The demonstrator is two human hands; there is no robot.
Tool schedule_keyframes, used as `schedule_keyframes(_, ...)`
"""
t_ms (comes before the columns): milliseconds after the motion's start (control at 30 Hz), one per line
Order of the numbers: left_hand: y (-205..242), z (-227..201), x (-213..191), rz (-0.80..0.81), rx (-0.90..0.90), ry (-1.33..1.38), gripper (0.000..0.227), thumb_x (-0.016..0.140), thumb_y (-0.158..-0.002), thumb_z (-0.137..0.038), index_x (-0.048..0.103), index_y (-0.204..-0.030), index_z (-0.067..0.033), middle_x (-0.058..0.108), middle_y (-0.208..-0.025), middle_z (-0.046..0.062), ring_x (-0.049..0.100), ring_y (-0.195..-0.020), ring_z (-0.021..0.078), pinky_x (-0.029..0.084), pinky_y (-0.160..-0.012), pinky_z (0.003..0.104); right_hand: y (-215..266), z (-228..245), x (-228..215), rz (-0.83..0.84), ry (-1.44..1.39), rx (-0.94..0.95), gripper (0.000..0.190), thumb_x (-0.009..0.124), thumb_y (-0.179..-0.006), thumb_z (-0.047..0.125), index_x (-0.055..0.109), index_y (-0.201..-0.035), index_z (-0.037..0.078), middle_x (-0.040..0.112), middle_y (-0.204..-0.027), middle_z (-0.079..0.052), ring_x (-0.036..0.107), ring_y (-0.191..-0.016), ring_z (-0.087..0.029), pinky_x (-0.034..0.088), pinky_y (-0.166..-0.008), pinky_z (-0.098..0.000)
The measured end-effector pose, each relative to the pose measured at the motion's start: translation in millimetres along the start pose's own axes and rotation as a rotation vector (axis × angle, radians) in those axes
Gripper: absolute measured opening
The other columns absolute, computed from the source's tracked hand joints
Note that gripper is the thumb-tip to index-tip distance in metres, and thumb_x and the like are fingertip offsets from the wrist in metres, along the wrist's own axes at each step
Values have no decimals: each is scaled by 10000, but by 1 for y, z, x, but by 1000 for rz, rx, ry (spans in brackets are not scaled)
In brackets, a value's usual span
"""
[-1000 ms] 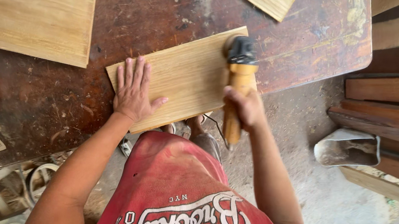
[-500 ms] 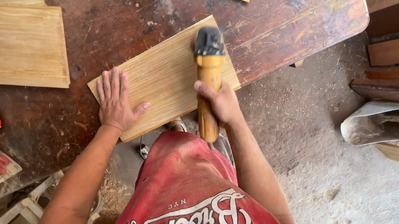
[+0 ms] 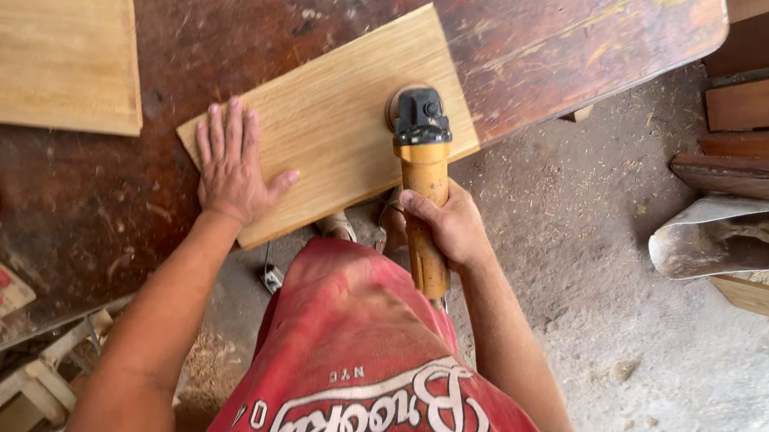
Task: The person uses a handheld electric sander to smooth the surface of a rectangular wooden board on a workbench. They hold the board with the left hand and move the sander across the surface in repeated passes, then flip the board to sand the other side.
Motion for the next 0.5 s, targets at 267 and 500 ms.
schedule_keyframes(267,-3,14,11,-20,33,107,861,481,-1057,-539,188,-1677,-17,51,-1751,189,10,-1605,432,-27,-1279,586,-6,-17,-9,-23,-173,8,296,751,-916,264,609,-980,12,659,-798,-96,657,-663,-208,580,-622,-361)
schedule_keyframes(500,29,112,-3,-269,-68,309,584,665,-1021,-153,472,-1555,-20,478,-1553,138,390,-1482,386,292,-1269,530,28,-47,57,62,-6,66,351,763,-836,273,613,-1025,17,678,-808,-92,671,-673,-203,589,-628,-361)
Point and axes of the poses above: each hand's wrist, its own y-axis away from the middle knuckle, its own x-axis out of the palm, z = x × y, the point moved 7 cm from there along -y, towards the middle knuckle
